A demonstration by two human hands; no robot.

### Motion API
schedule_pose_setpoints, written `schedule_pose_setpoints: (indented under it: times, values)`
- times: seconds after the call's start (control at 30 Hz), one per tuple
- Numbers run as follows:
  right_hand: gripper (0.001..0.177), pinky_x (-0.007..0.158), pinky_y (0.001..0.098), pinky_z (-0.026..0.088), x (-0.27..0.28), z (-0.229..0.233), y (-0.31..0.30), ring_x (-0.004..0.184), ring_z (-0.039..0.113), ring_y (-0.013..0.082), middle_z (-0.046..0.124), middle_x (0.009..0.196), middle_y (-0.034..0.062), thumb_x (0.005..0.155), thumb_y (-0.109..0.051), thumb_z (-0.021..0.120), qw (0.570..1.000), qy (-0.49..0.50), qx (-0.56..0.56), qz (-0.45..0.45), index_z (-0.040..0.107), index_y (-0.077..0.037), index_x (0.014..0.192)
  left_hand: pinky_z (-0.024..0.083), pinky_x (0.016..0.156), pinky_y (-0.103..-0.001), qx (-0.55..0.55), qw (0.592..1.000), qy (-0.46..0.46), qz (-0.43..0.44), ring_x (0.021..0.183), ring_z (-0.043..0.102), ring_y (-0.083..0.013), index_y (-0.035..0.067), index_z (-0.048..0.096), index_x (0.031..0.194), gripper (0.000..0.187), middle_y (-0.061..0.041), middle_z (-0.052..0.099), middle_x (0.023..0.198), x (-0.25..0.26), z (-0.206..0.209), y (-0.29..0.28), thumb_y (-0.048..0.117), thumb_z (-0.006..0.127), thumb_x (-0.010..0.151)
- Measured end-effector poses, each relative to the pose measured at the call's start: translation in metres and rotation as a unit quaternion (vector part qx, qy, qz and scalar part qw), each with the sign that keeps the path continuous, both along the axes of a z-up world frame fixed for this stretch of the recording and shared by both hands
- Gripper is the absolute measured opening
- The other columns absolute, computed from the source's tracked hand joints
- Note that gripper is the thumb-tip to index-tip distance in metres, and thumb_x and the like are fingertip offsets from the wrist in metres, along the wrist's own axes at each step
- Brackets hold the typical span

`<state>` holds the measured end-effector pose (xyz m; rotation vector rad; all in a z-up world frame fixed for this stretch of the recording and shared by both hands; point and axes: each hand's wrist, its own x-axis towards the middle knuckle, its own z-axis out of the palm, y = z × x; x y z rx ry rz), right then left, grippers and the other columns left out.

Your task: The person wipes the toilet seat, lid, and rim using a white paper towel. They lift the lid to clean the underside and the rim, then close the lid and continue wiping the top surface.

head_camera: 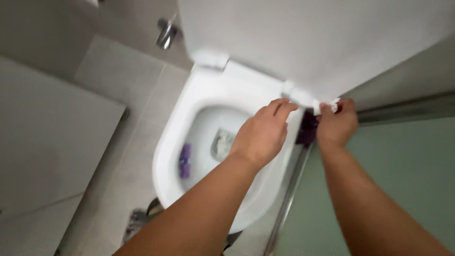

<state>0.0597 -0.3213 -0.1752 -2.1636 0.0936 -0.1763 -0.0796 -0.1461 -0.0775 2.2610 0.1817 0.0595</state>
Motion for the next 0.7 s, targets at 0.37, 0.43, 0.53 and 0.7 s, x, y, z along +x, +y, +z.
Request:
schedule_pose_setpoints:
  times: [0.37,0.43,0.53,0.7]
  values:
    - [0.009,0.061,0.0331,0.053,-0.009,-0.072,0.019,0.07,0.066,0.0159,0.071,0.081,0.0061,0.084,0.002,0.075,0.994,-0.022,-0.068,-0.086,0.069,0.001,0.091,0.047,0.11,-0.043,0.031,0.998,-0.024,0.038,0.131,0.056,-0.0299,0.013,0.063,0.13,0.04,-0.009,0.057,0.145,-0.045,-0.083,0.048,0.007,0.06,0.09]
    - [0.008,0.068,0.0328,0.052,-0.017,-0.067,0.023,0.075,0.063,0.0172,0.071,0.086,0.0088,0.087,0.002,0.076,0.99,-0.092,-0.1,-0.046,0.071,0.002,0.093,0.04,0.113,-0.046,0.049,0.997,-0.033,0.057,0.133,0.053,-0.0293,0.012,0.063,0.129,0.04,-0.01,0.057,0.144,-0.038,-0.084,0.061,0.009,0.061,0.089]
    - [0.011,0.079,0.0286,0.054,-0.027,-0.068,0.042,0.088,0.065,0.0149,0.068,0.103,0.0077,0.088,0.005,0.071,0.99,-0.13,-0.008,0.056,0.074,-0.002,0.097,0.032,0.119,-0.049,0.091,0.993,0.026,0.074,0.143,0.043,-0.0259,0.013,0.06,0.134,0.044,-0.007,0.051,0.151,-0.033,-0.082,0.085,0.011,0.06,0.09]
    - [0.008,0.081,0.0433,0.052,0.015,-0.082,0.134,0.089,0.064,0.0342,0.065,0.095,0.0151,0.081,-0.005,0.079,0.961,-0.211,-0.157,0.079,0.073,-0.005,0.085,0.022,0.119,-0.055,0.252,0.952,0.145,0.091,0.155,0.016,-0.03,0.007,0.03,0.155,0.075,-0.013,0.015,0.168,-0.023,-0.089,0.12,0.017,0.06,0.088]
